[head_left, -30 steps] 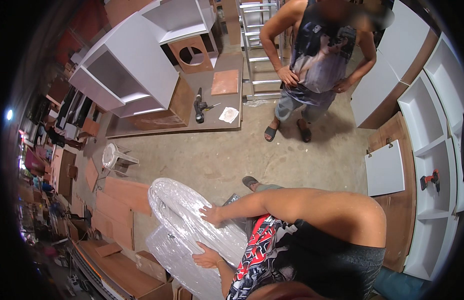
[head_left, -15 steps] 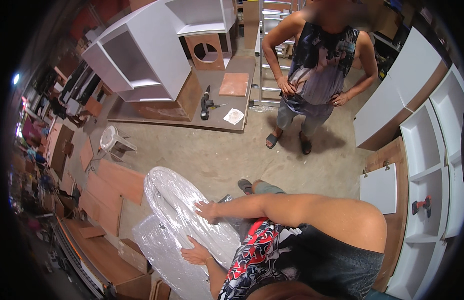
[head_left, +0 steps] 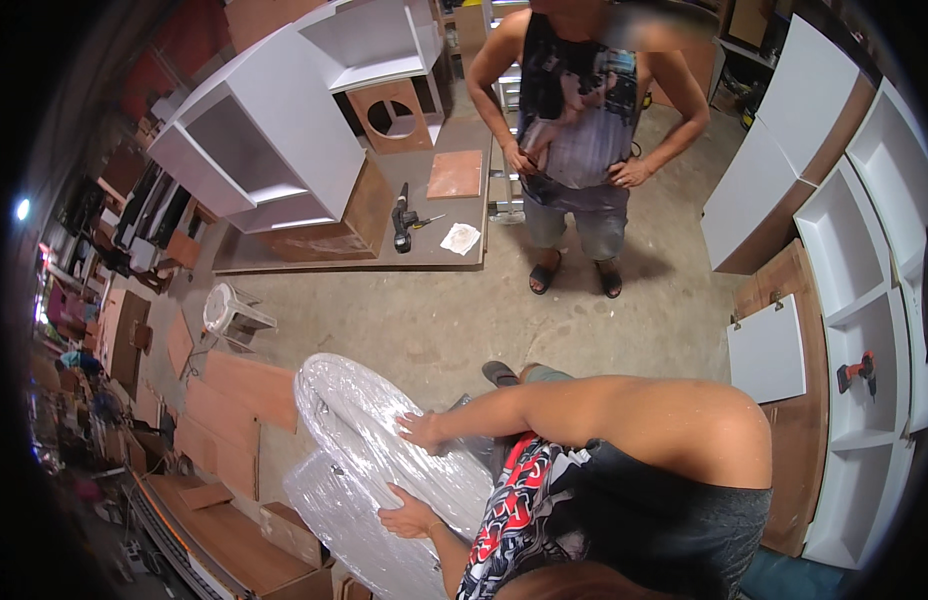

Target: The person handles a white cabinet door, aligning it with a cabinet frame and attaching it to the hinges. The person then removes the door and places it on a wrapped item on the floor.

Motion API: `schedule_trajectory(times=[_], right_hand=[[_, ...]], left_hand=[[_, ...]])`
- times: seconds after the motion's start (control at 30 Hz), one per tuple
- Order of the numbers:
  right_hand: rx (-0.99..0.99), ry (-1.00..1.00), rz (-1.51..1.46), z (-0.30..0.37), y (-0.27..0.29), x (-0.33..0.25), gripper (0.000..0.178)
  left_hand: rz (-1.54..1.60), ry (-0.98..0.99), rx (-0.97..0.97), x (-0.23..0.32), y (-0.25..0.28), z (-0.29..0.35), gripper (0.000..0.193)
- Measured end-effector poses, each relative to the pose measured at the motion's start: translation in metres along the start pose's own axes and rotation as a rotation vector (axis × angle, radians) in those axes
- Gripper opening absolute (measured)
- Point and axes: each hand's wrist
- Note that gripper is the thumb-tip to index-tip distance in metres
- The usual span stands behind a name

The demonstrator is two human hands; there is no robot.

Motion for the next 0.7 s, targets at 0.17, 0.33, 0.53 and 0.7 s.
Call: schedule_trajectory(times=[0.17, 0.33, 0.53, 0.7], right_hand=[[0.002, 0.015, -0.018, -0.002, -0.001, -0.011, 0.104], [0.017, -0.002, -0.03, 0.005, 0.002, 0.0, 0.095], [0.007, 0.019, -0.029, 0.015, 0.008, -0.009, 0.091], [0.002, 0.008, 0.008, 0.014, 0.008, -0.009, 0.095]], left_hand=[[-0.025, 0.047, 0.032, -0.01, -0.005, 0.005, 0.078], [0.008, 0.023, -0.069, 0.003, 0.004, -0.001, 0.078], [0.081, 0.057, -0.18, -0.003, 0.021, 0.0, 0.088], [0.17, -0.004, -0.174, -0.006, 0.025, -0.004, 0.097]])
Point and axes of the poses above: each hand's wrist, its own z-axis away from the middle knuckle, its own y-axis out of the back of the hand, x = y × z, and after that the axes turned 1 degree about -z, right-handed
